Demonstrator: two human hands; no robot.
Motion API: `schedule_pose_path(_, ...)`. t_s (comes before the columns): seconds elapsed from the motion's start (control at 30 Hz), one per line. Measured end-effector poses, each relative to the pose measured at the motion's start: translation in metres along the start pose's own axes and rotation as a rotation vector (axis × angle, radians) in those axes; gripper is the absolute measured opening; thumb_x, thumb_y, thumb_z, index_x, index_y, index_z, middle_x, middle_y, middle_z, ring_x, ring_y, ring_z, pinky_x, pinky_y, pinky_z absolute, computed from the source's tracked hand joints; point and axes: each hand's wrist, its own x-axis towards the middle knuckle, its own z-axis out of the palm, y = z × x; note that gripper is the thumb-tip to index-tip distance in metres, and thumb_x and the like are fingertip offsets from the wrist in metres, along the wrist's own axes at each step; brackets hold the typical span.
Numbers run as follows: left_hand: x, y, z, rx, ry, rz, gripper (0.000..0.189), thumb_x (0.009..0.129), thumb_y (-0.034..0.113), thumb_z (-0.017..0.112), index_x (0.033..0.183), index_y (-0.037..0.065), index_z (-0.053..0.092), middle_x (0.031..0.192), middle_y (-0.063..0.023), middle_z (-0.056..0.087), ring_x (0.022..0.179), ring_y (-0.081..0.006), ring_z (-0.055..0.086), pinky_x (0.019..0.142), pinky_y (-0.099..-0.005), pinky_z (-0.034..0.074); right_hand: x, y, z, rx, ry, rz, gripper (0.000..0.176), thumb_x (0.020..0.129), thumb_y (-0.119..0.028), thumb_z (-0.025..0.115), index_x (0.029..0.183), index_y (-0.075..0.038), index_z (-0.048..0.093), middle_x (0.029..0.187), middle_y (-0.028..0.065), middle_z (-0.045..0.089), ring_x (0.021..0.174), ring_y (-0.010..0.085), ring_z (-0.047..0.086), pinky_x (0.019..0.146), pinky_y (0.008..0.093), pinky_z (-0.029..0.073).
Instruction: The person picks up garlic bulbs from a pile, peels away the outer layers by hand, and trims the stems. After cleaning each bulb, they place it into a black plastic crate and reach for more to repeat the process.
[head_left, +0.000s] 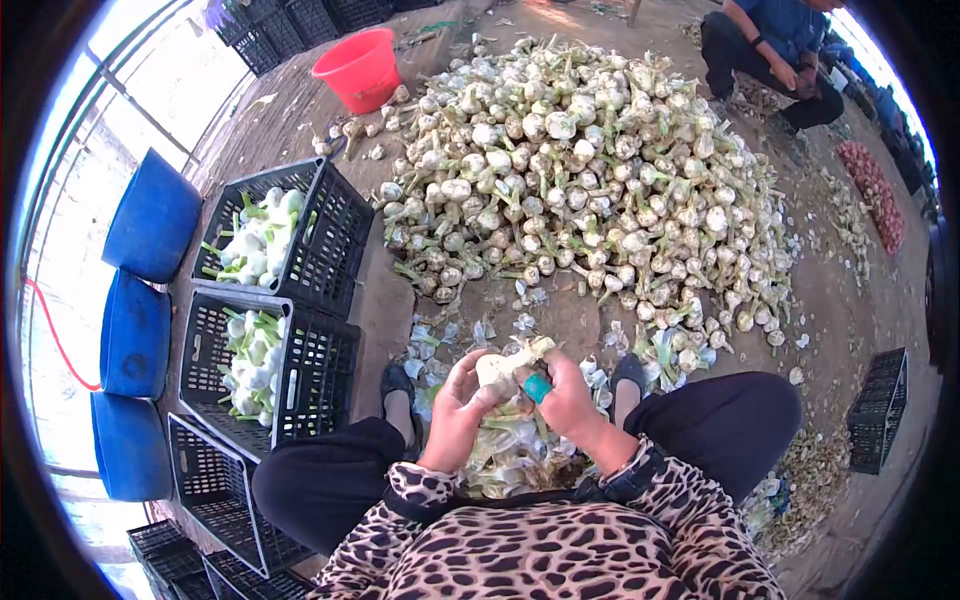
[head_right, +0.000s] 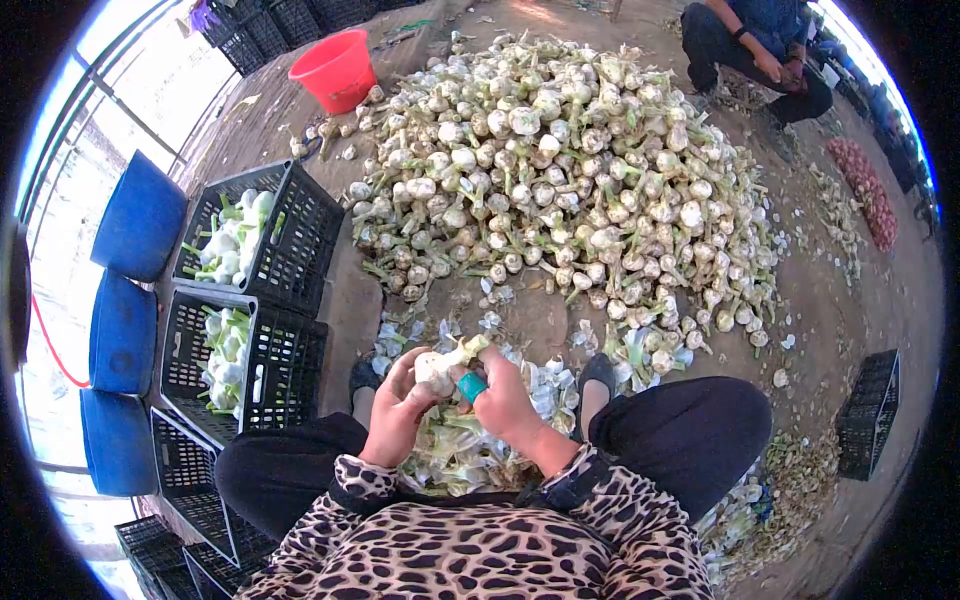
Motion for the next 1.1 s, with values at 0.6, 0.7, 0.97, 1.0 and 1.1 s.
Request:
schedule_pose_path(0.6,0.000,0.014,0.001,-0.522,-0.071,-0.325,0.055,0.085,0.021,0.064,0.132,0.005,0.040,0.114,-0.0069,0.057,0.083,-0.0117,0.058,0.066,-0.0213,0.046,0.007,0.004,-0.019,0.445,-0.143,0.100,0.017,0.082,0.003,0.057,0.097,-0.004,0.060,0.093,0.0025,0.062,0.081,0.0146,0.059,0.074,0.0277,0.048)
schedule_pose_path(0.7,0.001,0.014,0.000,-0.571,-0.097,-0.287,0.060,0.082,0.019,0.067,0.133,0.004,0.039,0.119,-0.0095,0.055,0.089,-0.0154,0.058,0.068,-0.0239,0.048,0.003,-0.008,-0.012,0.736,0.012,0.243,0.017,0.084,0.002,0.054,0.097,-0.007,0.060,0.093,0.0020,0.062,0.081,0.0141,0.059,0.075,0.0292,0.050)
schedule_pose_path(0.97,-0.005,0.008,-0.010,-0.555,-0.213,-0.242,0.058,0.074,0.012,0.068,0.126,0.005,0.043,0.119,-0.0110,0.053,0.101,-0.0237,0.057,0.081,-0.0330,0.049,0.034,0.029,-0.057,0.397,0.441,0.253,0.019,0.085,0.000,0.056,0.103,-0.003,0.054,0.099,0.0057,0.062,0.087,0.0162,0.061,0.071,0.0321,0.053)
schedule_pose_path(1.0,-0.005,0.008,-0.011,-0.546,-0.178,-0.232,0.055,0.074,0.012,0.066,0.123,0.005,0.043,0.117,-0.0107,0.054,0.103,-0.0236,0.057,0.085,-0.0350,0.048,0.037,0.031,-0.064,0.101,0.433,0.228,0.019,0.085,-0.001,0.056,0.103,-0.002,0.054,0.101,0.0070,0.062,0.088,0.0169,0.061,0.071,0.0324,0.053)
schedule_pose_path(1.1,0.001,0.007,-0.016,-0.571,-0.085,-0.207,0.047,0.077,0.016,0.061,0.120,0.007,0.043,0.115,-0.0090,0.054,0.107,-0.0218,0.055,0.093,-0.0379,0.044,0.008,0.009,-0.029,-0.875,0.040,-0.161,0.028,0.081,-0.002,0.057,0.108,0.000,0.055,0.094,0.0164,0.063,0.085,0.0315,0.063,0.074,0.0354,0.051)
